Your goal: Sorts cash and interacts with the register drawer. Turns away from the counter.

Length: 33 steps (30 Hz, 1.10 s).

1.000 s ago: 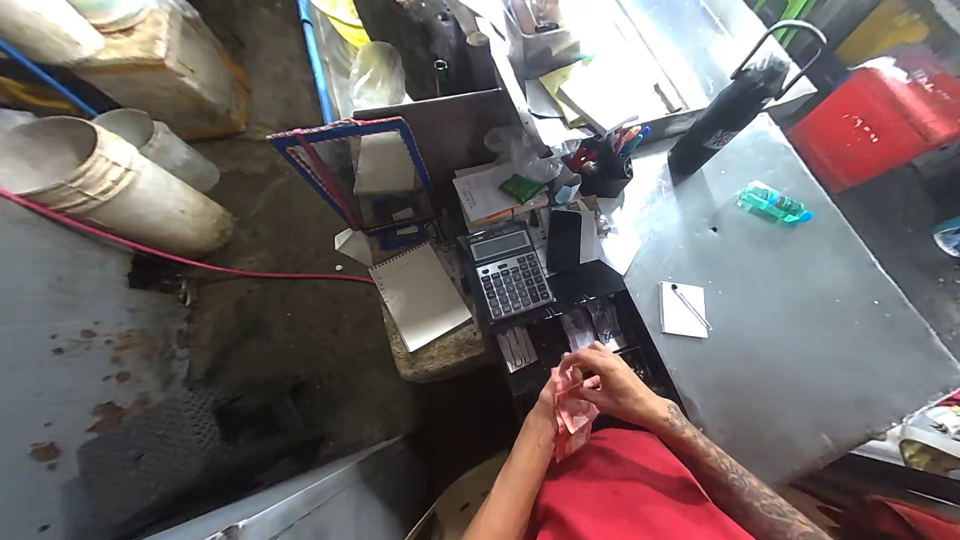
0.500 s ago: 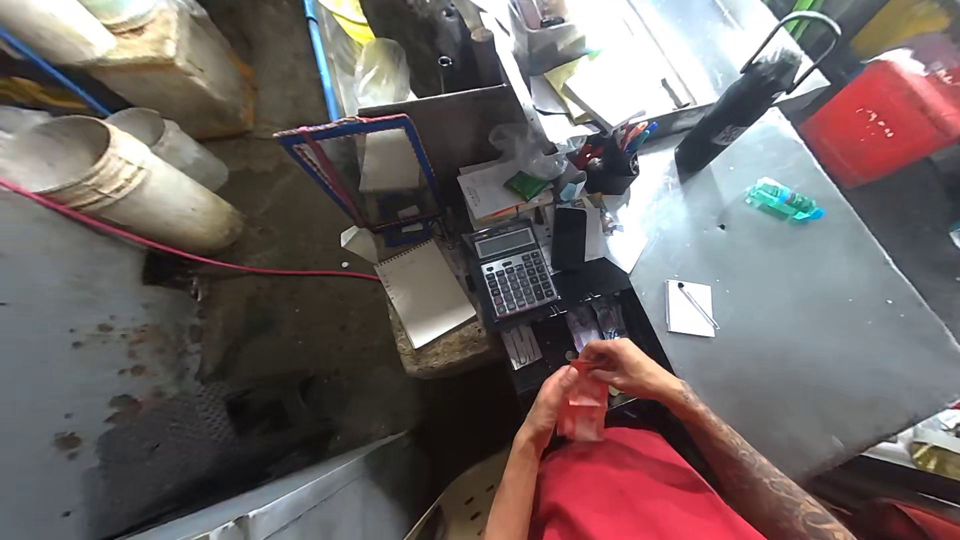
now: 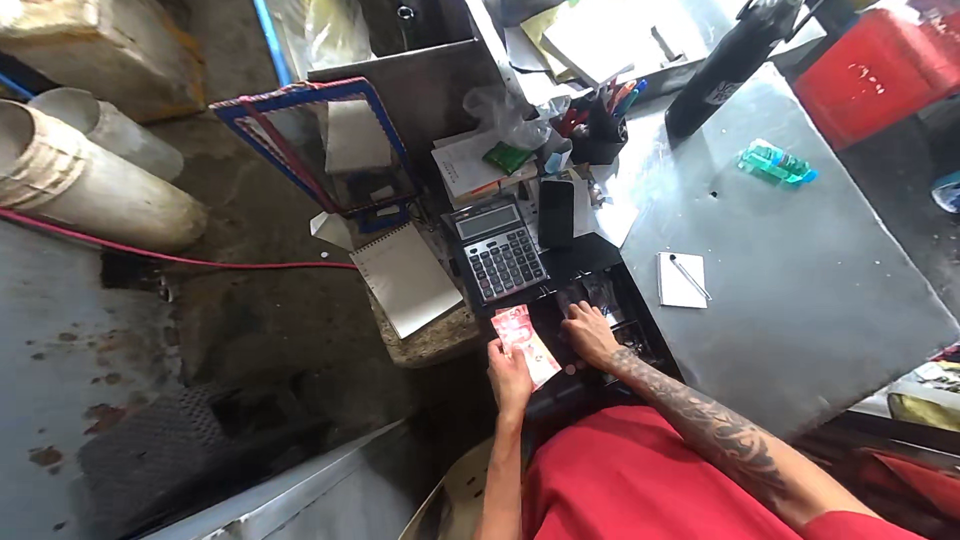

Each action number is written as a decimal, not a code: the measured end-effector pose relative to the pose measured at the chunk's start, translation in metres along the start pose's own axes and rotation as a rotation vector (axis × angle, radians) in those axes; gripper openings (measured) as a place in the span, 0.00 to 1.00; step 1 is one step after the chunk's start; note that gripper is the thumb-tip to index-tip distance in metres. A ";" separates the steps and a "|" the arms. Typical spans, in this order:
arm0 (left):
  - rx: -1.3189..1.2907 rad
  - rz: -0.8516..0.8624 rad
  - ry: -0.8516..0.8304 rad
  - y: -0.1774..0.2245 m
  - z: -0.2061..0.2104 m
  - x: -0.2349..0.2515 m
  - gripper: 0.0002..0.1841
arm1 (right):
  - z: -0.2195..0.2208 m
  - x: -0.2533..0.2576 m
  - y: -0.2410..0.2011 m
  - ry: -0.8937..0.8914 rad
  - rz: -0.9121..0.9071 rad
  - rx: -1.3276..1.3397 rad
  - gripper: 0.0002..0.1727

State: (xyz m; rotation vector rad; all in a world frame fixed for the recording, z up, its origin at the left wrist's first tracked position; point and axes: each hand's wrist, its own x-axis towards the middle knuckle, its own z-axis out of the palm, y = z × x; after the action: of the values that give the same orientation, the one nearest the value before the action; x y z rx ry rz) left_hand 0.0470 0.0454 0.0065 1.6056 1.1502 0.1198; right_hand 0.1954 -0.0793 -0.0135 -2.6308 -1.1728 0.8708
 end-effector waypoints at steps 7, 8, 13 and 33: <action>0.174 0.058 -0.045 0.010 -0.001 -0.005 0.29 | 0.019 0.021 -0.001 -0.005 -0.035 -0.130 0.10; 0.195 0.064 -0.060 0.012 0.002 -0.006 0.31 | 0.017 0.022 -0.001 -0.031 -0.034 -0.120 0.11; 0.242 0.078 -0.197 0.021 0.015 -0.014 0.39 | -0.010 -0.017 0.019 0.084 0.020 0.406 0.12; 0.802 0.418 -0.212 0.005 0.068 -0.018 0.33 | -0.017 -0.055 0.054 0.264 0.437 0.553 0.21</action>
State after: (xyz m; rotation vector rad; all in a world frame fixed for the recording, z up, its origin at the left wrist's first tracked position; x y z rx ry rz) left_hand 0.0818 -0.0144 -0.0081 2.4863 0.7043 -0.2729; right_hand 0.2098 -0.1539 0.0073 -2.4428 -0.2379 0.7365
